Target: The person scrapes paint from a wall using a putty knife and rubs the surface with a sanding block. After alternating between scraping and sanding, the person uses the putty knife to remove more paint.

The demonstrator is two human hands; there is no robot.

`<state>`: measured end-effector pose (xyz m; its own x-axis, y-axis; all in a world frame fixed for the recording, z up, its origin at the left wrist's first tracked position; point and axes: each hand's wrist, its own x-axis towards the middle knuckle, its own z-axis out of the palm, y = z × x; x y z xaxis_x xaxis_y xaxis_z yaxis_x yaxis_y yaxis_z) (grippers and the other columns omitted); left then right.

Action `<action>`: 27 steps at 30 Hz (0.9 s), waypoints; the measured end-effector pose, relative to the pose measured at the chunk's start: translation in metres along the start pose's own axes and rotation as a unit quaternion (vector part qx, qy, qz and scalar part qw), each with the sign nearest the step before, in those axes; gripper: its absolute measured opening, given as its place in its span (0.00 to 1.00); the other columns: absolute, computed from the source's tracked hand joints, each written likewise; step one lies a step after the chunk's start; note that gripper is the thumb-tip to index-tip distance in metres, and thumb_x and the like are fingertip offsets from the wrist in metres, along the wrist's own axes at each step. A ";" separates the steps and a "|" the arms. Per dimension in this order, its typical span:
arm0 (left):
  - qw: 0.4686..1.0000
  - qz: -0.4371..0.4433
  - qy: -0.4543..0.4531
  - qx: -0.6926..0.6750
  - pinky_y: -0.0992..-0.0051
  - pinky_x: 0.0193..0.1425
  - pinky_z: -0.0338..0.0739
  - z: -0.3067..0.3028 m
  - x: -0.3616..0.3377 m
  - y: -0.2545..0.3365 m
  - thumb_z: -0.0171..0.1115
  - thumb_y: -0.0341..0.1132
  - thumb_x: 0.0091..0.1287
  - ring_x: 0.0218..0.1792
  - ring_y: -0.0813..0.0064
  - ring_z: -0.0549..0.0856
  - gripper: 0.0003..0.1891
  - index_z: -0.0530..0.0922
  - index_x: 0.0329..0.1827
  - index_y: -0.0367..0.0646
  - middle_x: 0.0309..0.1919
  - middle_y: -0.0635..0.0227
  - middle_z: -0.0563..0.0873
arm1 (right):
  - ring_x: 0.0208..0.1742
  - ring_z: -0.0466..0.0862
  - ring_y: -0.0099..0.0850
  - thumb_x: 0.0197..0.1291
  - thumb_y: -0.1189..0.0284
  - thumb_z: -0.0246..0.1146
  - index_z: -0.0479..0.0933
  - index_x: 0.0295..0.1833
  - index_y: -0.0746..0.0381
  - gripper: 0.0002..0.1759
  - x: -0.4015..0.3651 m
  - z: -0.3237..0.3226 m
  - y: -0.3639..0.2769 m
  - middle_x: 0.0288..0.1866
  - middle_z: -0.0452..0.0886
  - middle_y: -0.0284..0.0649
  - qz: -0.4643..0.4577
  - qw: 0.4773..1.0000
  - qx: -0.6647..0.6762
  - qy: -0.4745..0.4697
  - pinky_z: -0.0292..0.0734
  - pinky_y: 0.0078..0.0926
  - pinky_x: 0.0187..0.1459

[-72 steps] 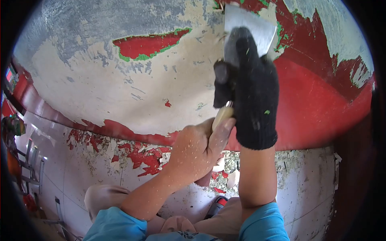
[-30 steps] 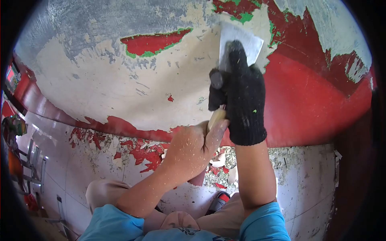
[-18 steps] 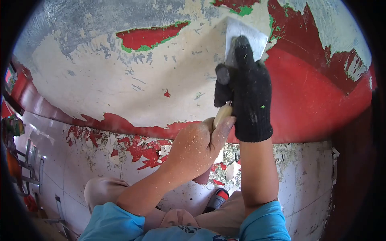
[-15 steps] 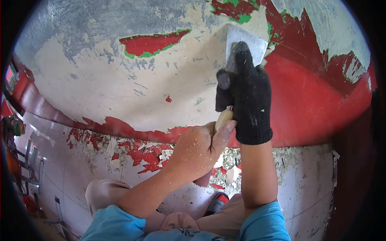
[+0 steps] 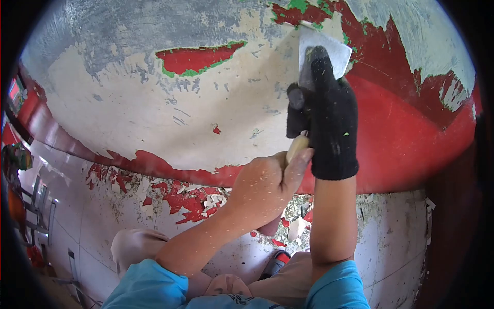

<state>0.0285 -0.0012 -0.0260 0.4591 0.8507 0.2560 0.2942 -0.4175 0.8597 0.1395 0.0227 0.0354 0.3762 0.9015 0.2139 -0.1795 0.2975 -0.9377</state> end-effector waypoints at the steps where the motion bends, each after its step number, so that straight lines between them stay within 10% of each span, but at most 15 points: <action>1: 1.000 -0.005 -0.001 0.010 0.60 0.26 0.71 0.003 0.002 -0.001 0.42 0.54 0.73 0.19 0.54 0.79 0.30 0.78 0.29 0.32 0.14 0.52 0.76 | 0.12 0.68 0.24 0.62 0.51 0.58 0.70 0.29 0.61 0.23 0.001 -0.003 0.000 0.16 0.70 0.35 -0.006 1.000 -0.009 -0.018 0.61 0.21 0.16; 27: 1.000 -0.022 0.003 -0.011 0.57 0.27 0.73 0.008 0.004 0.007 0.45 0.53 0.72 0.21 0.44 0.80 0.31 0.78 0.26 0.30 0.14 0.43 0.76 | 0.10 0.68 0.25 0.61 0.49 0.59 0.70 0.27 0.60 0.25 0.004 -0.004 -0.005 0.15 0.70 0.35 -0.031 0.999 -0.039 0.005 0.62 0.22 0.14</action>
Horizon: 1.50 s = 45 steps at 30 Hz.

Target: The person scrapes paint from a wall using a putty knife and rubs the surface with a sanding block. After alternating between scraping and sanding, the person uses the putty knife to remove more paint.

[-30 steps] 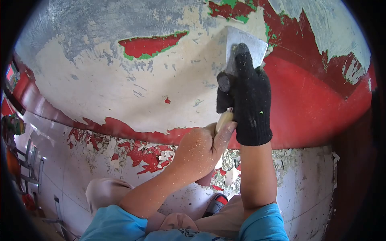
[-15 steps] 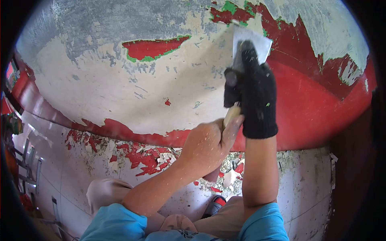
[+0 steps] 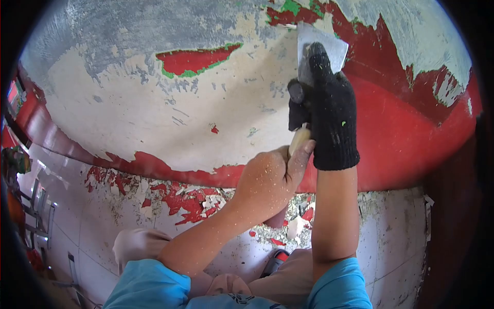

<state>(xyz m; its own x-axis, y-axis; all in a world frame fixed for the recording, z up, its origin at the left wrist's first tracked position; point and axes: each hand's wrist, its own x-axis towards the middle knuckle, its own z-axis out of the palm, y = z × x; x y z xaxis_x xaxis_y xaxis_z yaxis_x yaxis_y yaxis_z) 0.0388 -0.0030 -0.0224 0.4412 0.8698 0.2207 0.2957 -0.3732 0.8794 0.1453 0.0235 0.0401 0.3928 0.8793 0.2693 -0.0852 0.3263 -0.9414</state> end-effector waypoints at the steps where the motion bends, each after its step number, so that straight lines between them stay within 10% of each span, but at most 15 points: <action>1: 1.000 -0.005 -0.004 -0.002 0.57 0.27 0.73 0.000 -0.003 -0.002 0.45 0.53 0.72 0.21 0.44 0.80 0.31 0.78 0.26 0.30 0.14 0.43 0.76 | 0.10 0.68 0.25 0.61 0.49 0.59 0.70 0.27 0.60 0.25 -0.002 -0.001 0.005 0.15 0.70 0.35 0.006 1.000 -0.002 0.003 0.62 0.22 0.14; 17: 1.000 0.001 -0.018 0.024 0.63 0.31 0.70 -0.007 -0.011 0.000 0.36 0.56 0.73 0.19 0.58 0.75 0.33 0.75 0.26 0.35 0.14 0.57 0.74 | 0.10 0.69 0.26 0.64 0.52 0.57 0.70 0.26 0.64 0.26 -0.005 -0.001 0.002 0.14 0.70 0.37 -0.048 0.997 -0.056 -0.018 0.62 0.23 0.13; 19: 0.999 0.037 -0.010 0.012 0.54 0.30 0.73 -0.008 -0.004 0.003 0.42 0.51 0.73 0.24 0.43 0.80 0.30 0.79 0.30 0.30 0.17 0.42 0.77 | 0.08 0.69 0.29 0.64 0.54 0.57 0.70 0.27 0.67 0.25 -0.004 0.001 -0.004 0.14 0.72 0.41 0.009 1.000 -0.027 0.003 0.64 0.25 0.12; 21: 0.997 0.070 0.013 0.012 0.55 0.30 0.73 -0.008 0.009 0.012 0.43 0.50 0.73 0.24 0.44 0.80 0.28 0.79 0.30 0.32 0.18 0.43 0.78 | 0.09 0.70 0.27 0.69 0.58 0.50 0.71 0.30 0.67 0.22 0.028 -0.017 0.007 0.15 0.72 0.39 -0.249 0.933 -0.259 -0.034 0.64 0.25 0.12; 27: 0.996 0.083 0.020 0.018 0.57 0.27 0.74 -0.002 -0.002 -0.004 0.42 0.49 0.74 0.22 0.48 0.81 0.25 0.80 0.41 0.34 0.17 0.47 0.79 | 0.13 0.71 0.25 0.64 0.49 0.55 0.71 0.29 0.62 0.26 -0.007 0.000 -0.007 0.16 0.70 0.34 0.000 1.000 -0.007 -0.019 0.64 0.21 0.16; 33: 1.000 -0.012 0.014 -0.007 0.58 0.26 0.73 0.002 -0.014 -0.014 0.42 0.54 0.73 0.19 0.50 0.80 0.30 0.80 0.35 0.33 0.15 0.49 0.78 | 0.15 0.72 0.25 0.64 0.50 0.55 0.71 0.33 0.62 0.24 -0.016 0.002 0.013 0.20 0.73 0.36 -0.044 0.994 -0.085 -0.046 0.65 0.21 0.17; 38: 1.000 -0.010 0.008 0.010 0.59 0.26 0.74 -0.011 -0.020 -0.018 0.42 0.54 0.73 0.19 0.51 0.80 0.30 0.80 0.33 0.32 0.14 0.50 0.77 | 0.20 0.75 0.25 0.65 0.58 0.55 0.72 0.38 0.60 0.15 -0.023 0.002 0.041 0.26 0.75 0.37 0.032 0.983 0.164 -0.079 0.67 0.20 0.20; 45: 1.000 0.018 0.000 0.019 0.60 0.27 0.74 -0.022 -0.005 -0.011 0.42 0.51 0.73 0.21 0.49 0.81 0.28 0.80 0.36 0.31 0.17 0.47 0.78 | 0.12 0.64 0.23 0.65 0.59 0.55 0.71 0.31 0.60 0.16 -0.014 0.016 0.024 0.16 0.69 0.34 0.054 0.985 0.161 -0.028 0.57 0.21 0.15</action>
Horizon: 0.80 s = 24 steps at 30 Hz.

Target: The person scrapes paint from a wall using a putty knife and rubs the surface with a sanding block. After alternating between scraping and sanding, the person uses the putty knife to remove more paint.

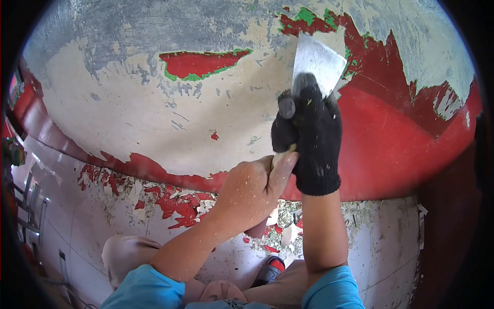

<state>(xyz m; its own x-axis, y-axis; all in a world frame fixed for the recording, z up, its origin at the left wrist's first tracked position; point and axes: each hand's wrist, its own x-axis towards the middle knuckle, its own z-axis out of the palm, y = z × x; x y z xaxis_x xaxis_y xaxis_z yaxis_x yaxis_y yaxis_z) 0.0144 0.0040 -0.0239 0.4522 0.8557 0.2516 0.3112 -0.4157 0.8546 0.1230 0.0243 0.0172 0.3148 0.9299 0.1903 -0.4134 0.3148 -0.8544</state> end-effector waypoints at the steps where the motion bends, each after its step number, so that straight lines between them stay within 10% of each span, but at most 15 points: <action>1: 1.000 -0.003 -0.003 0.003 0.60 0.27 0.74 0.003 0.000 -0.001 0.42 0.51 0.73 0.21 0.49 0.81 0.28 0.80 0.36 0.31 0.17 0.47 0.78 | 0.10 0.62 0.23 0.65 0.59 0.55 0.71 0.29 0.60 0.17 0.002 0.002 -0.002 0.14 0.67 0.33 0.008 1.000 0.001 0.003 0.55 0.22 0.14; 24: 0.998 -0.051 -0.027 -0.019 0.63 0.30 0.77 -0.006 -0.016 -0.006 0.42 0.46 0.74 0.24 0.53 0.83 0.20 0.79 0.50 0.45 0.24 0.54 0.83 | 0.10 0.69 0.25 0.66 0.58 0.56 0.69 0.33 0.59 0.16 -0.008 0.005 0.009 0.16 0.70 0.34 0.047 0.997 -0.003 0.061 0.61 0.22 0.12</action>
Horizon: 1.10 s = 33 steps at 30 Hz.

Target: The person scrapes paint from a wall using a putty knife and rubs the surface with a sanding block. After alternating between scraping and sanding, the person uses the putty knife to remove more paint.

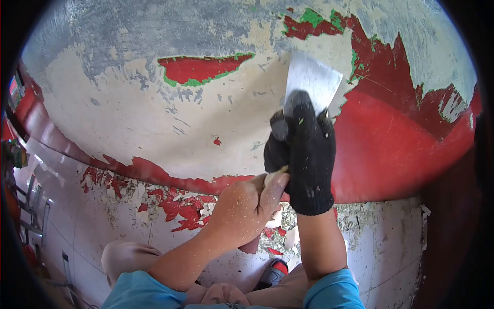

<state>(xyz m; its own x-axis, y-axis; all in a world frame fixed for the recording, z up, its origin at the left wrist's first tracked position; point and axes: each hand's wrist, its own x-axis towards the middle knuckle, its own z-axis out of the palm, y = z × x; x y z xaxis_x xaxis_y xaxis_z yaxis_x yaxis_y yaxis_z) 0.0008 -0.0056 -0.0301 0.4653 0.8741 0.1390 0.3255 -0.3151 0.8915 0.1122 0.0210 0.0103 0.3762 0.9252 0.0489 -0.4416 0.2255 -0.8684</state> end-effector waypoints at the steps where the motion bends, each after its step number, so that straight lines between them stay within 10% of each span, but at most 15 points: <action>1: 1.000 -0.003 -0.003 -0.001 0.63 0.30 0.77 -0.001 0.003 0.003 0.42 0.46 0.74 0.24 0.53 0.83 0.20 0.79 0.50 0.45 0.24 0.54 0.83 | 0.10 0.68 0.25 0.66 0.58 0.56 0.68 0.33 0.59 0.16 0.002 0.000 -0.005 0.16 0.70 0.34 -0.017 0.999 -0.019 -0.033 0.62 0.22 0.12; 19: 0.996 0.020 0.070 0.048 0.59 0.30 0.73 -0.013 0.002 0.003 0.43 0.49 0.74 0.24 0.46 0.80 0.24 0.80 0.46 0.37 0.20 0.47 0.80 | 0.09 0.68 0.25 0.68 0.61 0.53 0.66 0.32 0.61 0.16 0.002 0.015 -0.002 0.15 0.70 0.36 -0.019 0.998 -0.012 -0.067 0.62 0.23 0.10; 33: 0.994 -0.023 0.023 0.105 0.62 0.29 0.72 -0.046 -0.010 0.014 0.40 0.52 0.74 0.19 0.60 0.78 0.29 0.78 0.30 0.35 0.15 0.58 0.76 | 0.10 0.67 0.25 0.66 0.55 0.54 0.68 0.33 0.58 0.17 -0.005 0.037 0.001 0.17 0.70 0.34 0.012 0.996 0.061 -0.070 0.62 0.24 0.13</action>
<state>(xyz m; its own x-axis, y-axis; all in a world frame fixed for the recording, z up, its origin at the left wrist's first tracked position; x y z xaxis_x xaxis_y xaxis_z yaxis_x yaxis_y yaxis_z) -0.0373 -0.0015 0.0011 0.4093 0.9037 0.1252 0.5119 -0.3411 0.7884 0.0795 0.0277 0.0277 0.2518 0.9621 0.1045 -0.5481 0.2308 -0.8040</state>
